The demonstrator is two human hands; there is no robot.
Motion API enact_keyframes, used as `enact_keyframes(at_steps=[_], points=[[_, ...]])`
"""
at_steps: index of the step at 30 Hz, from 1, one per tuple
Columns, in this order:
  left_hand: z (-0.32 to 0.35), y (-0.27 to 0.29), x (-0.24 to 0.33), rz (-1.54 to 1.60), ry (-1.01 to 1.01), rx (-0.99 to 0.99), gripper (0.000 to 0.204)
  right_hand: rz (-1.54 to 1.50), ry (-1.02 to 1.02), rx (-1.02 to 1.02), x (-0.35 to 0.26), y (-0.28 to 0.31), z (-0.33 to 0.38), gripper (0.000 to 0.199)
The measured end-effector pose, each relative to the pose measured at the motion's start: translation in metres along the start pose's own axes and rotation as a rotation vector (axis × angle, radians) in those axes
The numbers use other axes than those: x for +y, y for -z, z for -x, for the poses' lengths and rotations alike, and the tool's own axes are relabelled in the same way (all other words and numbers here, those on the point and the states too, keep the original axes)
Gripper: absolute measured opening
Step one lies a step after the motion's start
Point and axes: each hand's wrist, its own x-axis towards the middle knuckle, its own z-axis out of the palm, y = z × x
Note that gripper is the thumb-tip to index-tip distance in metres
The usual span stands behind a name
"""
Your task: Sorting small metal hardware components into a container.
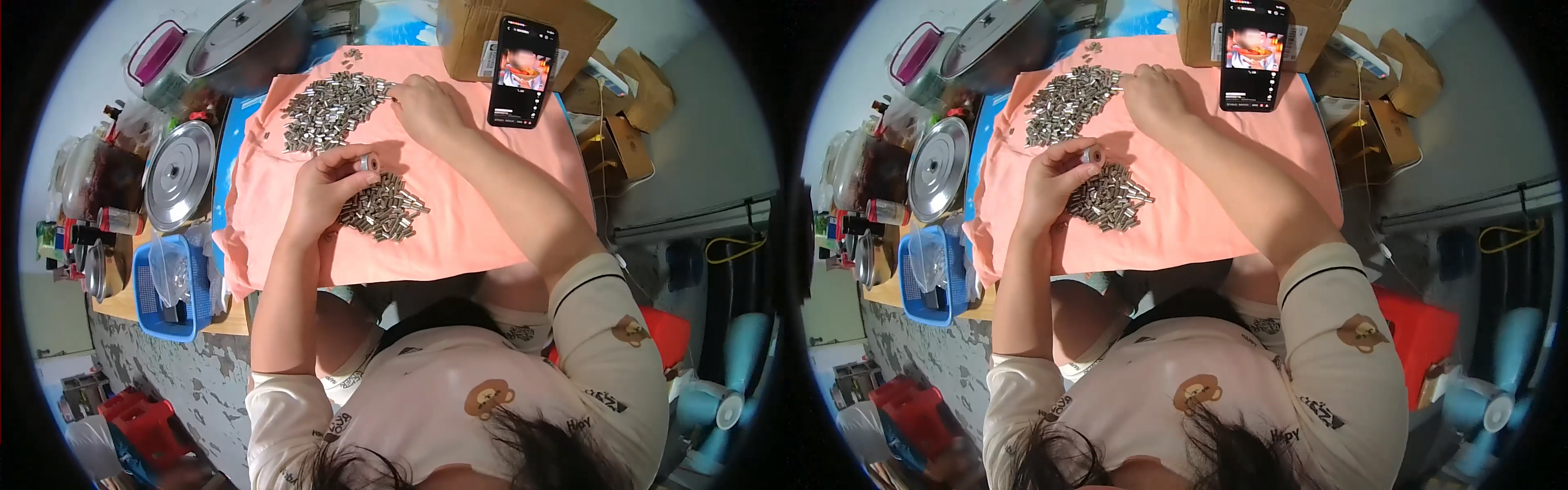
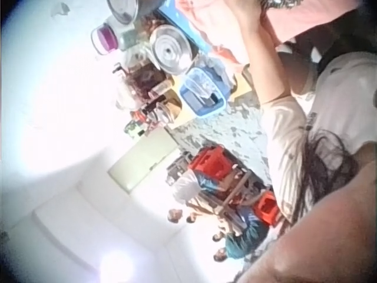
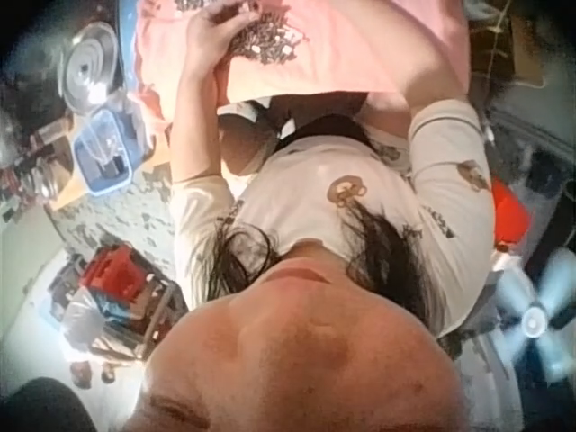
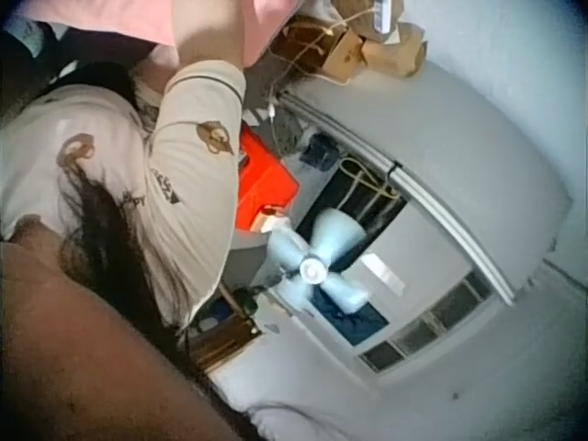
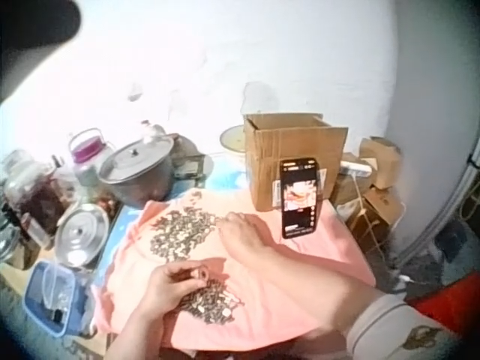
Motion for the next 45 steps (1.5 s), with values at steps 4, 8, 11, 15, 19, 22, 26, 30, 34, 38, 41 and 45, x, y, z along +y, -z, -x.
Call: enact_keyframes(at_steps=[4,8,11,15,19,22,26,30,34,38,41,45], points=[[0.001,0.002,0.000,-0.005,0.007,0.005,0.028,0.004,0.072,-0.066,0.000,-0.001,0.003,0.013],[0.002,0.003,0.000,-0.012,-0.010,-0.003,0.028,0.046,0.064,-0.117,0.000,0.006,0.004,0.013],[0.000,0.003,-0.001,-0.035,-0.015,-0.005,0.029,-0.051,0.026,-0.111,0.003,0.009,0.004,0.016],[0.000,0.005,-0.002,-0.073,-0.031,0.012,0.029,-0.341,-0.124,-0.076,-0.005,0.021,0.009,0.012],[-0.001,0.008,-0.003,-0.001,-0.051,0.069,0.030,-0.942,-0.227,-0.371,-0.032,0.036,0.028,0.009],[-0.002,0.010,-0.003,-0.004,-0.047,0.057,0.032,-1.115,-0.219,-0.449,-0.038,0.037,0.032,0.008],[-0.002,0.011,-0.005,-0.013,-0.048,0.051,0.032,-1.033,-0.191,-0.468,-0.041,0.036,0.034,0.005],[0.000,0.005,-0.001,-0.047,-0.028,0.053,0.030,-0.900,-0.133,-0.389,-0.049,0.042,0.038,0.003],[0.003,0.006,-0.003,-0.114,-0.035,0.095,0.030,-0.494,0.075,-0.186,-0.056,0.043,0.039,0.010],[0.002,0.002,0.003,-0.118,-0.006,0.054,0.030,-0.588,0.035,-0.258,-0.052,0.045,0.039,0.009],[0.003,0.004,0.002,-0.168,0.011,0.051,0.030,-0.591,0.033,-0.293,-0.052,0.046,0.037,0.007],[0.003,0.008,0.000,-0.118,0.005,0.045,0.031,-0.866,-0.058,-0.361,-0.048,0.042,0.035,0.005]])
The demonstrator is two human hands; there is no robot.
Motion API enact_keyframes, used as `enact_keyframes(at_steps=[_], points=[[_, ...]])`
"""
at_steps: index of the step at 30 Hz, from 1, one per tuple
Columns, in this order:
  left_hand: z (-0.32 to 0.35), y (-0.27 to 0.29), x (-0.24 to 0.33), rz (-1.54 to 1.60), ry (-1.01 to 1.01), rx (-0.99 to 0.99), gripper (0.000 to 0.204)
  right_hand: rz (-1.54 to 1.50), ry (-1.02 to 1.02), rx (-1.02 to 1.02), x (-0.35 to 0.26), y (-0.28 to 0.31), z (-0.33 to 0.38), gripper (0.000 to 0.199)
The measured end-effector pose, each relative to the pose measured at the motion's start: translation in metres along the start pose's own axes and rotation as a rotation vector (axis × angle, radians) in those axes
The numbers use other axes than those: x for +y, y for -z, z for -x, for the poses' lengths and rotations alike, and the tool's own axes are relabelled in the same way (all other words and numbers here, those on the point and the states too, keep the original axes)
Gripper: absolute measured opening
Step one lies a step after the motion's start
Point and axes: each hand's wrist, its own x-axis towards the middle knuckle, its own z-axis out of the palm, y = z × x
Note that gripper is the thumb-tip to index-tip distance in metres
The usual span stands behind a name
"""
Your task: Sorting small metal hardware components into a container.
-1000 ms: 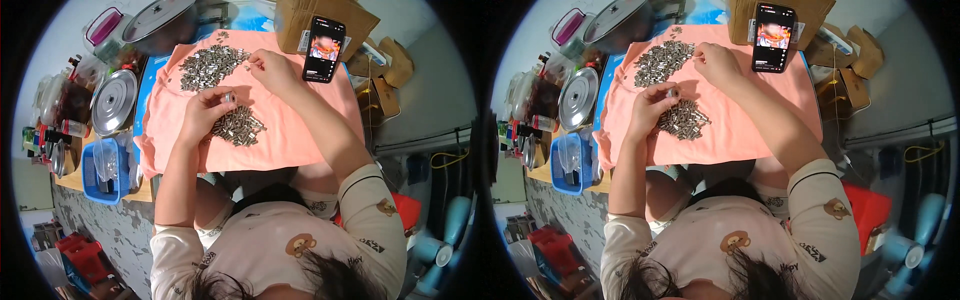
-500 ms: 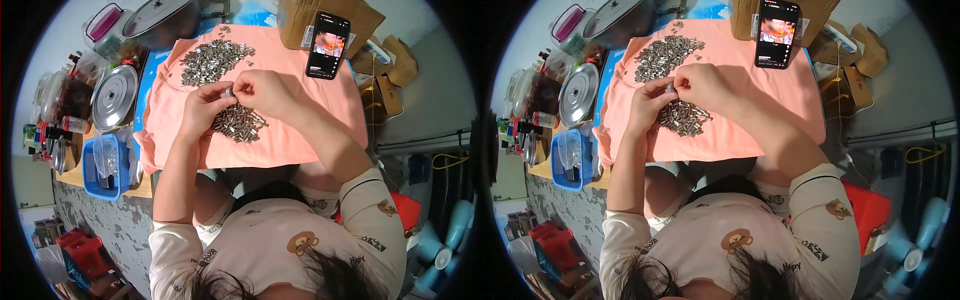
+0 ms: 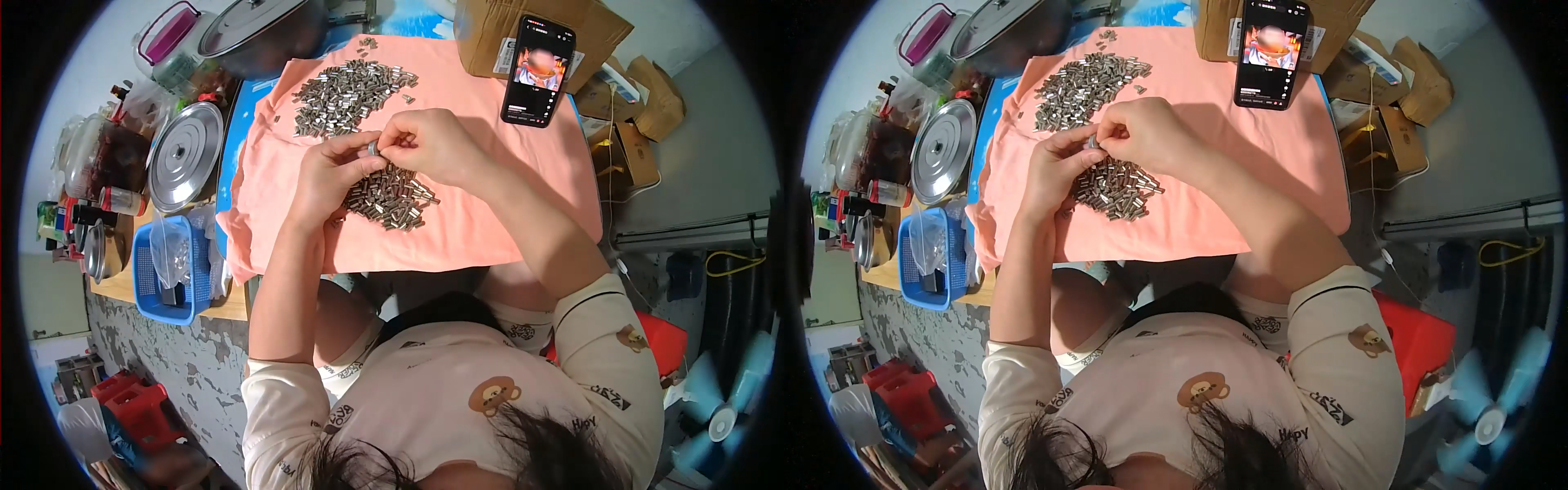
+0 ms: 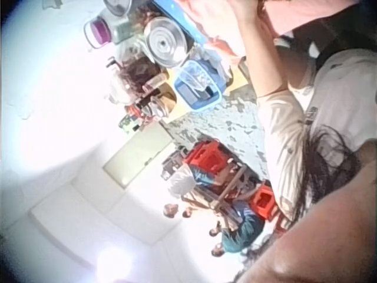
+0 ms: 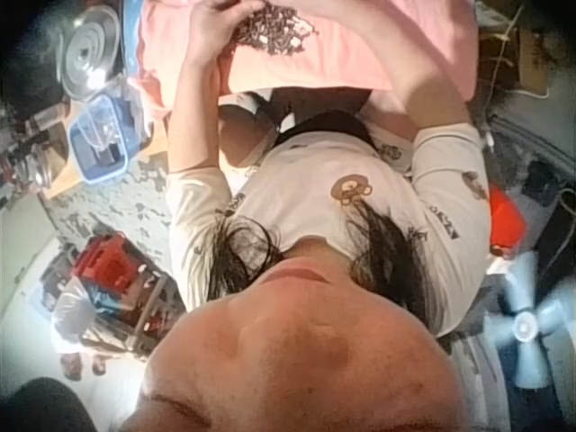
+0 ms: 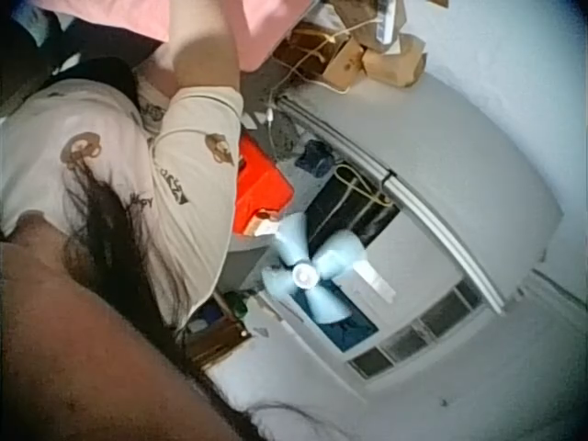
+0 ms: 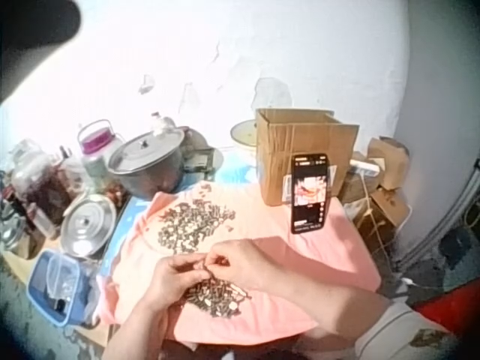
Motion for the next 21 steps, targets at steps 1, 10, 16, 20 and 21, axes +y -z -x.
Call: enact_keyframes(at_steps=[1,10,16,20,21], points=[[0.000,0.000,0.000,0.058,-0.005,0.002,0.031,0.000,0.001,0.000,0.002,0.002,-0.002,0.005],[0.001,-0.004,0.002,0.112,-0.042,0.029,0.029,-0.105,-0.206,-0.029,0.018,0.028,-0.017,0.017],[-0.006,-0.006,-0.003,-0.046,-0.025,-0.069,0.028,0.462,-0.165,0.192,0.053,0.041,-0.033,0.016],[-0.002,-0.004,-0.001,-0.039,-0.025,-0.069,0.028,0.637,-0.004,0.165,0.050,0.037,-0.036,0.012],[-0.002,-0.005,0.000,-0.014,-0.011,-0.068,0.028,0.637,-0.003,0.165,0.048,0.038,-0.036,0.012]])
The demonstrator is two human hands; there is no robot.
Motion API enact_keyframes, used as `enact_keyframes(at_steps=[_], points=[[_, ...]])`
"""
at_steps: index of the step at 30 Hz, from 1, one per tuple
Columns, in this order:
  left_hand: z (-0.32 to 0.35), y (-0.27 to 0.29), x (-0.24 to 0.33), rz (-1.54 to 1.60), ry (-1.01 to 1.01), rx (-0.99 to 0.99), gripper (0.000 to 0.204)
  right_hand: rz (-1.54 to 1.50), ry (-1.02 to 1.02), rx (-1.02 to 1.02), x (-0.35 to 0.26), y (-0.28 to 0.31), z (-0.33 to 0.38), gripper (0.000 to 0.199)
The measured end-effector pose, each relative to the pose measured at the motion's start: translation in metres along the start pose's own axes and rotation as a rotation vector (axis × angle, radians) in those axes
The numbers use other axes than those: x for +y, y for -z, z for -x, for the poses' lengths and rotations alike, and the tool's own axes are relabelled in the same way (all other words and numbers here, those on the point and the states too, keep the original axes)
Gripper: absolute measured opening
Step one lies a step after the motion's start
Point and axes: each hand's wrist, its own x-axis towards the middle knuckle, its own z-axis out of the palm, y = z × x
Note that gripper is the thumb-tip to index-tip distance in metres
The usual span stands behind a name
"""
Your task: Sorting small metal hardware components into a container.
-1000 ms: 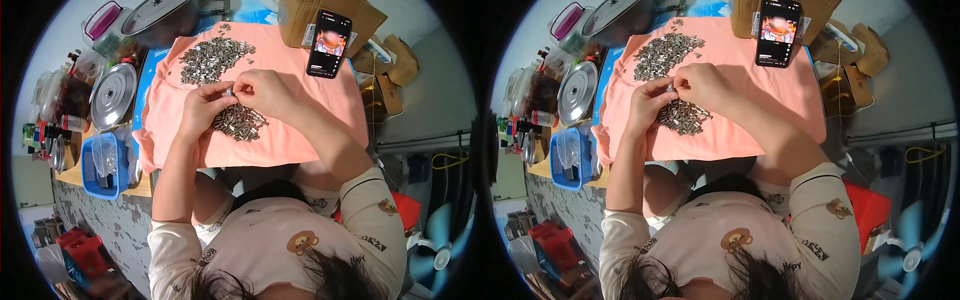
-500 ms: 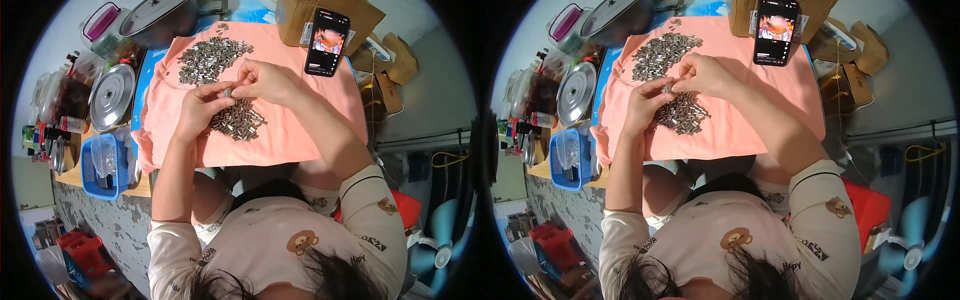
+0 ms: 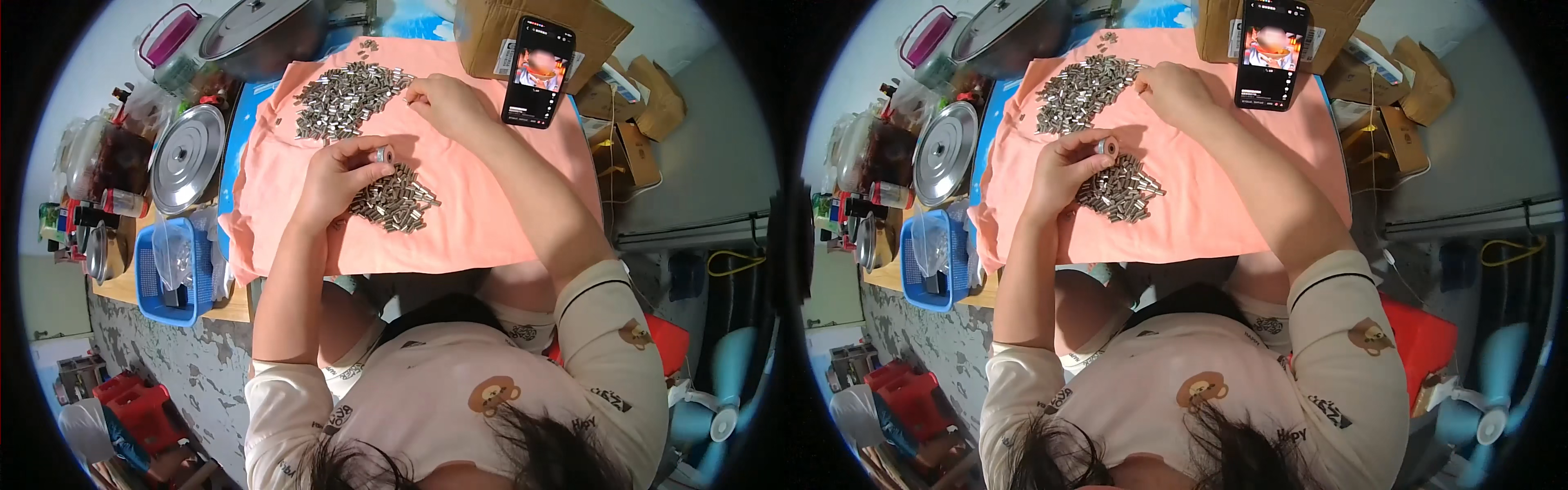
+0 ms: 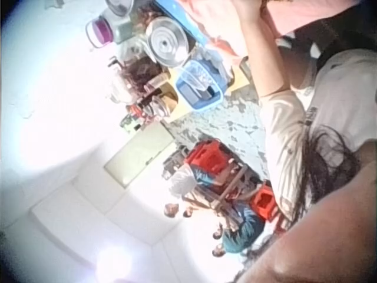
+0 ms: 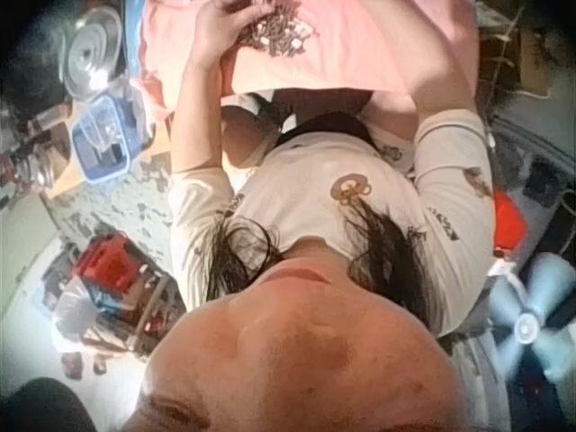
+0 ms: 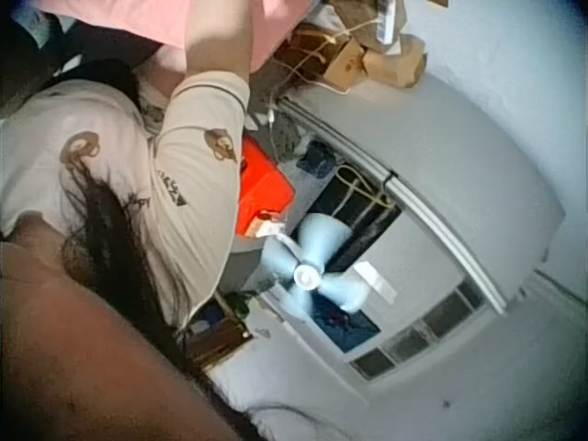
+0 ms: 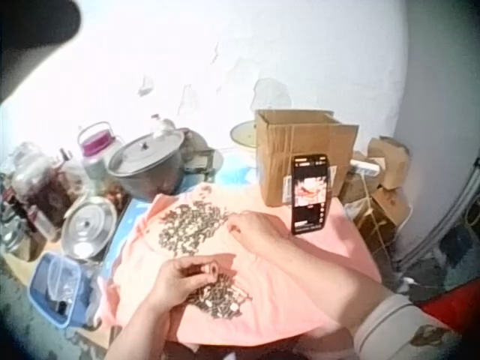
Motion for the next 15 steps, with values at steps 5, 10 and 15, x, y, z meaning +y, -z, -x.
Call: enact_keyframes(at_steps=[5,10,15], points=[[0.000,0.001,-0.001,0.044,-0.017,0.023,0.029,0.147,0.060,-0.084,-0.009,0.006,0.005,0.013],[-0.002,0.006,-0.003,0.055,-0.028,0.088,0.029,-0.134,-0.066,-0.194,-0.029,0.012,0.019,0.010],[-0.002,0.005,-0.002,0.140,-0.027,0.109,0.031,-0.783,-0.047,-0.307,-0.042,-0.001,0.032,0.008]])
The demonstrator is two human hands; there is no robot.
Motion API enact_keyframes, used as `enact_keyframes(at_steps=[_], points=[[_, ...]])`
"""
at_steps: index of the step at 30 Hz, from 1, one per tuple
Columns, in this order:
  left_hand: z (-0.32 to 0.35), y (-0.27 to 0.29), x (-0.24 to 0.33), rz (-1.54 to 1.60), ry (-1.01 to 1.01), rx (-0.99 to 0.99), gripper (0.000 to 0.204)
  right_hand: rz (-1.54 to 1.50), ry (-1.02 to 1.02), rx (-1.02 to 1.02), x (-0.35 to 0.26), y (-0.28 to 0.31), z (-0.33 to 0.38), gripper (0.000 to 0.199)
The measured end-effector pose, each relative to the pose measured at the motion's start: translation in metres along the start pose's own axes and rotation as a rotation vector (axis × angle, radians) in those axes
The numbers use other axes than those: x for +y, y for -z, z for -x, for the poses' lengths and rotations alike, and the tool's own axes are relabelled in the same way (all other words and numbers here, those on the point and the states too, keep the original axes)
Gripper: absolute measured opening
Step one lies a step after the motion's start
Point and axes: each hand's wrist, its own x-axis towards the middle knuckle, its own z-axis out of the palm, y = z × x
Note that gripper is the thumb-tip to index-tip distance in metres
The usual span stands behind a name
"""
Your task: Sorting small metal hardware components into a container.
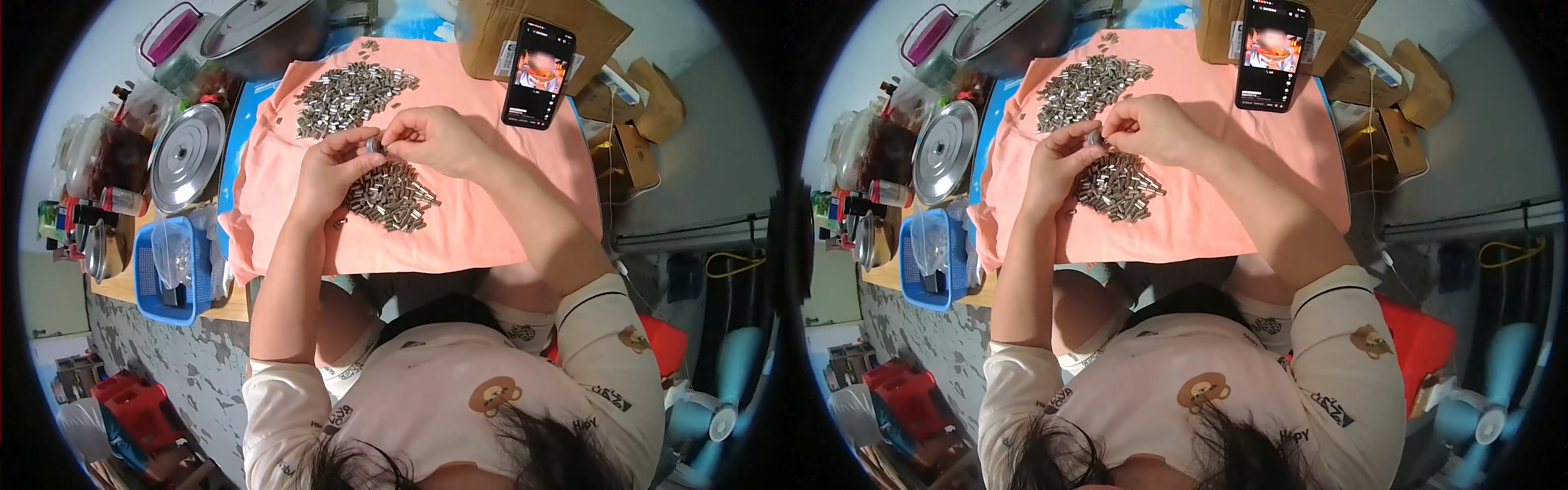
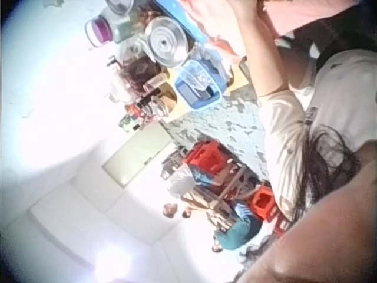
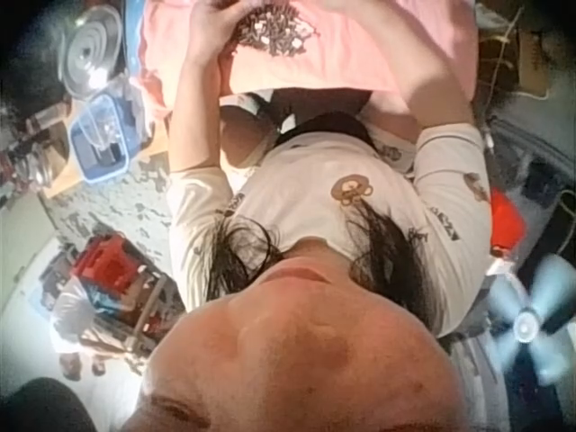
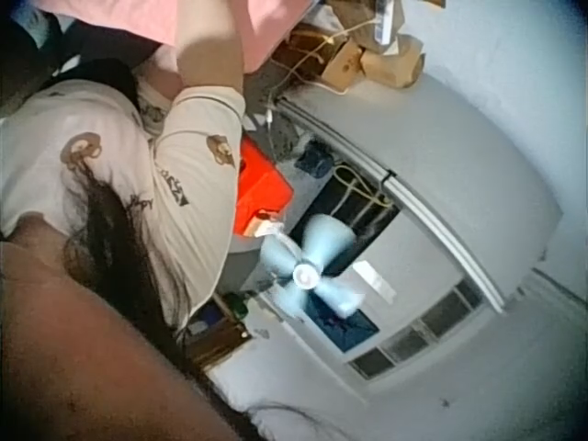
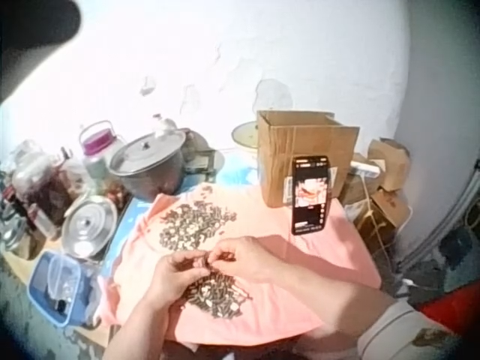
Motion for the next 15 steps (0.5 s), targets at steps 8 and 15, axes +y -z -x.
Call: enact_keyframes(at_steps=[8,15], points=[[0.000,0.000,-0.001,-0.040,-0.010,-0.007,0.030,0.251,0.101,0.176,-0.012,-0.012,0.005,0.005],[0.002,0.000,0.000,-0.086,-0.001,0.034,0.030,0.544,0.299,0.316,-0.019,-0.023,0.009,0.007]])
